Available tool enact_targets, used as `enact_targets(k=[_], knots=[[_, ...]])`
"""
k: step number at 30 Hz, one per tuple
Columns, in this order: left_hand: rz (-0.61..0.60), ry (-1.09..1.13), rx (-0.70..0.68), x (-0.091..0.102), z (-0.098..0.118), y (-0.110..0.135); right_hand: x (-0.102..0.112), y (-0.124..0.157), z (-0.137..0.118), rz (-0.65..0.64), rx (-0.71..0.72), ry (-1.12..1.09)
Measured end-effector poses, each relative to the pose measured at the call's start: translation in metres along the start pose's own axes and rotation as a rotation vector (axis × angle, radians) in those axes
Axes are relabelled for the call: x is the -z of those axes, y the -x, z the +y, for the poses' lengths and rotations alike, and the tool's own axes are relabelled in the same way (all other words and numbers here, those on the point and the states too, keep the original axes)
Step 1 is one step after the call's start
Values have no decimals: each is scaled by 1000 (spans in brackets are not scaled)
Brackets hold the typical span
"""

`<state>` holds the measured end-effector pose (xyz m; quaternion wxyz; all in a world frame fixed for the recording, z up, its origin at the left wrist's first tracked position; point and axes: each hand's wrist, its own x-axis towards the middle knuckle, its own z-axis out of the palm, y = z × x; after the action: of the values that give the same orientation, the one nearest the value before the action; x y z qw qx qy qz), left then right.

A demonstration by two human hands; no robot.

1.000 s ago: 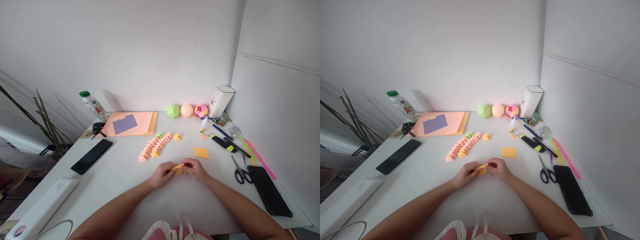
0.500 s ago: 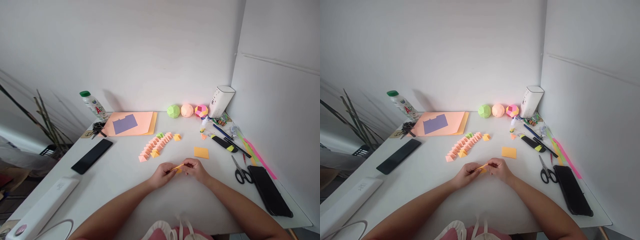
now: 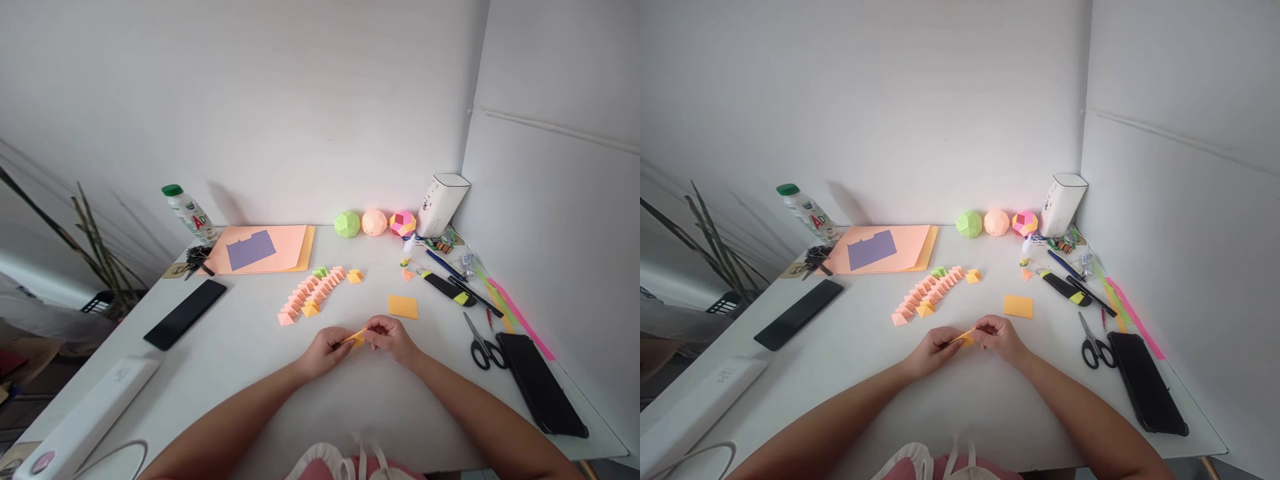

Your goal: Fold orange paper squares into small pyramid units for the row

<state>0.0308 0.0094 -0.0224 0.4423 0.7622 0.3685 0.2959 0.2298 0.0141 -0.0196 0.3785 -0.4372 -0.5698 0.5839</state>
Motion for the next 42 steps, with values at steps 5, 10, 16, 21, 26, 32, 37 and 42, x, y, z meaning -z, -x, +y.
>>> enact_targets(k=[5,10,16,21,26,32,37,42], knots=[[-7,0,11,-1,1,0,0,-1,0,2,4,-22],[-1,-4,13,-1,-1,0,1,-1,2,6,-15,-48],[9,-17,-1,-2,-2,0,1,-2,2,-4,-20,-40],[15,-42,-9,-1,-1,-1,2,-2,3,-12,-4,-32],[11,-39,-7,-2,-2,0,2,-1,0,-10,3,-30],[16,-35,-24,-2,-2,0,1,-1,-2,-14,-1,-25],[1,-32,-28,-2,-4,0,2,2,-4,-31,14,-9],[4,-18,-30,-2,-6,0,2,4,-4,-37,8,-22]])
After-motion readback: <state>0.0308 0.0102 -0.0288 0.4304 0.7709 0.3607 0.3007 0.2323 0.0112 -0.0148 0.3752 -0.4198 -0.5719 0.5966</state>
